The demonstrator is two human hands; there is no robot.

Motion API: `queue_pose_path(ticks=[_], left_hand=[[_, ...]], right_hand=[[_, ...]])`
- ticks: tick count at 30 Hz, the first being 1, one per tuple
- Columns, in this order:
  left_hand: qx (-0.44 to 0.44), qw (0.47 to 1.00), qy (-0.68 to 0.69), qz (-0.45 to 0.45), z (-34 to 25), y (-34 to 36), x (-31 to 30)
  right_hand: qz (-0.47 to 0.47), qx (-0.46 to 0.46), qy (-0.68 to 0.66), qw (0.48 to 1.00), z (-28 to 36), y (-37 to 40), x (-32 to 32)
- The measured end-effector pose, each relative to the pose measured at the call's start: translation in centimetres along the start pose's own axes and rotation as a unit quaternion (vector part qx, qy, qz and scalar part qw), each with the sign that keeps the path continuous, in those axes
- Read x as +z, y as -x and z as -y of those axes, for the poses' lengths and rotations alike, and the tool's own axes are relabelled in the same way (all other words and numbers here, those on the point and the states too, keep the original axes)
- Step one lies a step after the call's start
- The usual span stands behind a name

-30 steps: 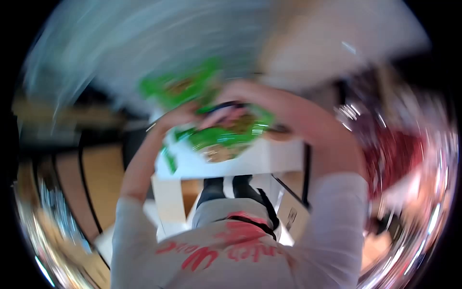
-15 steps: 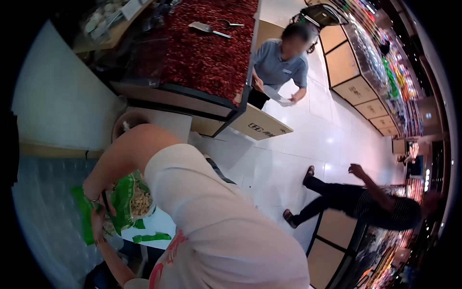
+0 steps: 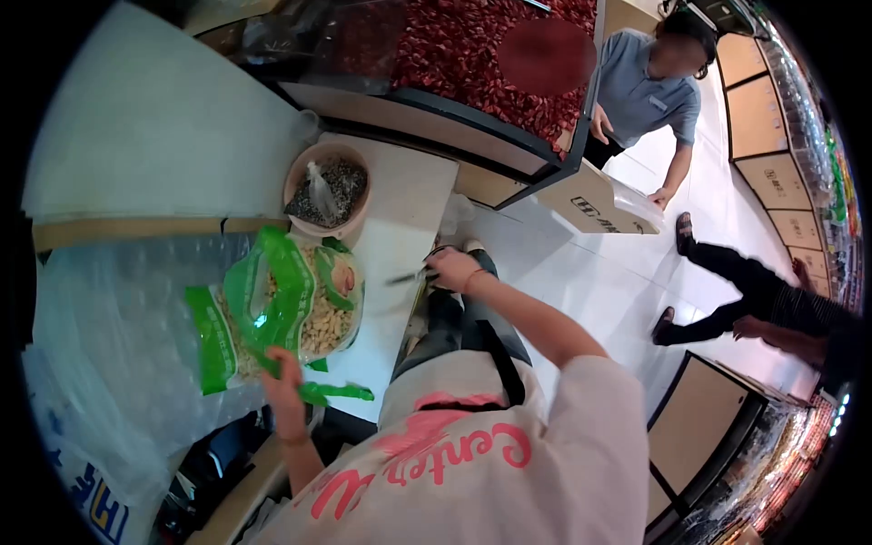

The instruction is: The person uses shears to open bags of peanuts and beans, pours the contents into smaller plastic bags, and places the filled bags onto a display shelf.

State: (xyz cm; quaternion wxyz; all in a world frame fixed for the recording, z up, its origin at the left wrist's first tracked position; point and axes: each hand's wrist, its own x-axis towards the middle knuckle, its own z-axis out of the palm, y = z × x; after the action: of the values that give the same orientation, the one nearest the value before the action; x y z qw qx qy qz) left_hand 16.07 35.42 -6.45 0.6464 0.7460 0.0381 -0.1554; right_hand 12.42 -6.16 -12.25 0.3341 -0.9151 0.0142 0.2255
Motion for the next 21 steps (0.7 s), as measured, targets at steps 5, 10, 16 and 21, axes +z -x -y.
queue_pose_path(ticks=[5, 10, 16, 21], left_hand=[[-0.14, 0.975, -0.141, 0.096, -4.5, 5.0, 9.9], [-0.188, 0.952, -0.214, 0.109, -3.0, 7.5, 11.4], [-0.153, 0.96, -0.228, 0.054, -3.0, 6.5, 15.2], [-0.192, 0.957, -0.195, 0.1, -4.1, 6.0, 23.5]], right_hand=[[-0.002, -0.153, 0.087, 0.984, -6.6, -10.2, 15.2], [-0.184, -0.264, 0.127, 0.938, -4.1, -17.2, 20.7], [-0.196, -0.286, 0.127, 0.929, -0.6, -19.1, 20.5], [-0.29, -0.105, -0.242, 0.92, -5.3, -15.0, 16.6]])
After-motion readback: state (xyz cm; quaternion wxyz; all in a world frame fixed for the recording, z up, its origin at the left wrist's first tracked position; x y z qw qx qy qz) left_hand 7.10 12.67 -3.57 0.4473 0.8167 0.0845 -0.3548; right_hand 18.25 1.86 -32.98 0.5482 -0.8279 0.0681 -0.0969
